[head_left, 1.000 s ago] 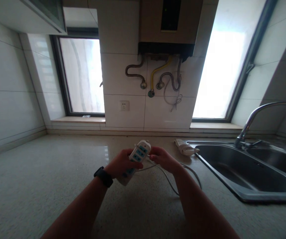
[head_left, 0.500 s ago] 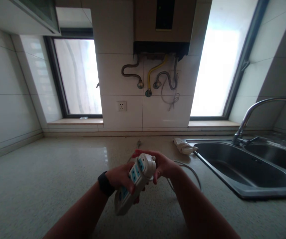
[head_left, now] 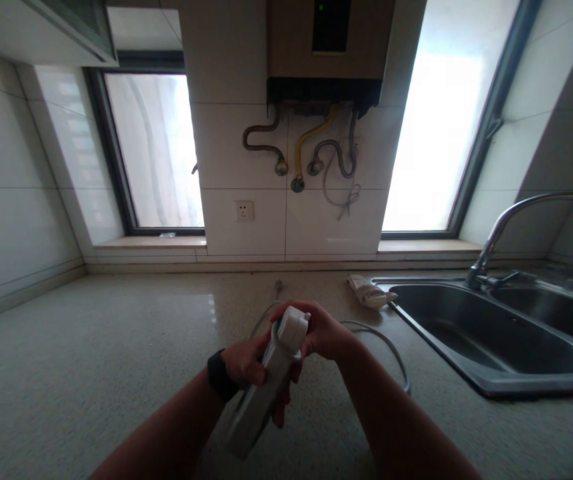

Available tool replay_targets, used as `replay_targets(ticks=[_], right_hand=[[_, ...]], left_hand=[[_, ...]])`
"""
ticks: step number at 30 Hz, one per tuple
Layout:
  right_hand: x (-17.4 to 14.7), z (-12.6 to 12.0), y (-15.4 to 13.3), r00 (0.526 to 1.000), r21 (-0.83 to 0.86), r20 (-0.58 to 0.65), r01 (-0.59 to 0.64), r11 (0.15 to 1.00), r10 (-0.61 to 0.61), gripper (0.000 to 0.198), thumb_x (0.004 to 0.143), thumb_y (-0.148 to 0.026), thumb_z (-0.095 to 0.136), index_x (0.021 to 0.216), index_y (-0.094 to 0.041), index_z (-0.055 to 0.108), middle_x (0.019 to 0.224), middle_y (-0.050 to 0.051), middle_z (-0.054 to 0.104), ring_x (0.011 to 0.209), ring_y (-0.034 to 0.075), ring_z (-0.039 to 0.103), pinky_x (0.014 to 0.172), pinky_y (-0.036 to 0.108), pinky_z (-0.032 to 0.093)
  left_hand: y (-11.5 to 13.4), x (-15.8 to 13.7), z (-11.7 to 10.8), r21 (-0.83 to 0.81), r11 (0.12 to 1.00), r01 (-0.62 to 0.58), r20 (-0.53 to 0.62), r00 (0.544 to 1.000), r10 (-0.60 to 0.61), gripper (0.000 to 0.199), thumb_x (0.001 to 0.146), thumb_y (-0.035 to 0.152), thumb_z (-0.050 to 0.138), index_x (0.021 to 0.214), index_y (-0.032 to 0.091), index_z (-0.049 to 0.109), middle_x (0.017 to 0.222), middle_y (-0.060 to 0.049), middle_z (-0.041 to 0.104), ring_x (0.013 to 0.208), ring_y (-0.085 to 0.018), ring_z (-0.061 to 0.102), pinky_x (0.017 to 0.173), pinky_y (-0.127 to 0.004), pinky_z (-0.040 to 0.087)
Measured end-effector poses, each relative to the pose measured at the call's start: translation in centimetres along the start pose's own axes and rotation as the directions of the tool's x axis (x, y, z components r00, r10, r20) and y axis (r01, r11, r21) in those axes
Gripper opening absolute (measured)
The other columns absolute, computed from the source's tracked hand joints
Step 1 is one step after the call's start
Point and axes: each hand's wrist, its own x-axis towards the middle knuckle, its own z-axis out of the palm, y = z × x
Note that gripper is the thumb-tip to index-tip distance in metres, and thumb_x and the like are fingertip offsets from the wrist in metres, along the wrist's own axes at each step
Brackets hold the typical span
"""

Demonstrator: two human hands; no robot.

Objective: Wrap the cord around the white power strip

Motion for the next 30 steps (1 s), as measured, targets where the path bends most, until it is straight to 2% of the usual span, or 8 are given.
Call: replay_targets(ticks=[6,12,15,21,23,26,28,30], right_hand=[[0.4,0.0,0.8,0.996,0.059,-0.087,-0.016,0.998,0.021,0.07,0.048,-0.029,0.096,0.109,-0.012,0.068,0.085,0.007,0.072,0.07,0.018,0.069,0.059,0.024,0.058],[0.6,0.2,0.8,0.991,0.093,-0.131,-0.01,0.996,0.022,0.06,0.051,-0.024,0.095,0.103,-0.012,0.068,0.079,0.005,0.07,0.059,0.017,0.067,0.043,0.021,0.054],[0.7,-0.2,1.1,0.983,0.056,-0.183,0.018,0.998,-0.008,0.053,0.052,-0.023,0.094,0.097,-0.011,0.068,0.069,0.002,0.067,0.048,0.012,0.06,0.036,0.018,0.047],[0.8,-2.0,1.7,0.946,-0.051,-0.312,0.072,0.996,-0.085,0.039,0.057,-0.025,0.09,0.086,-0.012,0.068,0.07,0.002,0.068,0.053,0.014,0.061,0.047,0.023,0.051],[0.9,-2.5,1.9,0.921,-0.082,-0.376,0.076,0.994,-0.101,0.037,0.057,-0.021,0.09,0.087,-0.013,0.07,0.074,0.002,0.07,0.062,0.015,0.064,0.056,0.024,0.052],[1.2,-2.8,2.0,0.884,-0.106,-0.456,0.062,0.992,-0.104,0.037,0.056,-0.02,0.089,0.09,-0.016,0.073,0.081,0.002,0.073,0.075,0.017,0.067,0.07,0.027,0.052],[1.4,-2.7,2.1,0.866,-0.12,-0.49,0.051,0.991,-0.104,0.038,0.057,-0.022,0.088,0.091,-0.017,0.074,0.086,0.003,0.074,0.079,0.019,0.067,0.075,0.029,0.051],[1.7,-2.4,2.1,0.838,-0.137,-0.536,0.037,0.99,-0.105,0.037,0.056,-0.023,0.088,0.091,-0.017,0.074,0.086,0.004,0.074,0.079,0.019,0.066,0.075,0.029,0.05]], left_hand=[[0.4,-0.1,0.6,0.063,0.993,-0.102,-0.078,0.991,0.107,0.052,0.069,0.046,0.08,0.106,0.016,0.058,0.078,-0.004,0.069,0.057,-0.018,0.069,0.05,-0.03,0.059],[0.2,-0.2,-0.7,0.133,0.988,-0.073,-0.104,0.991,0.088,0.059,0.069,0.057,0.074,0.107,0.015,0.057,0.074,-0.006,0.068,0.057,-0.018,0.067,0.051,-0.03,0.057],[0.5,-0.2,-0.8,0.199,0.979,-0.055,-0.193,0.977,0.094,0.065,0.072,0.063,0.068,0.112,0.014,0.056,0.078,-0.008,0.068,0.058,-0.019,0.068,0.05,-0.027,0.054],[1.8,-0.2,-0.1,0.337,0.941,0.011,-0.495,0.853,0.168,0.062,0.079,0.053,0.068,0.126,0.02,0.047,0.105,-0.011,0.064,0.076,-0.022,0.07,0.064,-0.033,0.055],[2.0,-0.1,0.0,0.484,0.873,0.065,-0.549,0.799,0.246,0.07,0.079,0.043,0.072,0.136,0.025,0.038,0.113,-0.011,0.062,0.089,-0.023,0.068,0.075,-0.038,0.054],[1.9,0.5,0.1,0.754,0.634,0.174,-0.541,0.712,0.448,0.085,0.071,0.034,0.081,0.14,0.025,0.032,0.123,-0.012,0.058,0.108,-0.026,0.061,0.091,-0.044,0.049],[1.6,1.0,-0.1,0.847,0.49,0.206,-0.492,0.651,0.577,0.097,0.066,0.03,0.084,0.143,0.025,0.025,0.13,-0.013,0.055,0.115,-0.027,0.056,0.097,-0.045,0.046],[1.4,1.5,-0.2,0.875,0.418,0.243,-0.474,0.601,0.643,0.104,0.067,0.027,0.082,0.147,0.025,0.017,0.134,-0.015,0.054,0.117,-0.028,0.056,0.099,-0.046,0.045]])
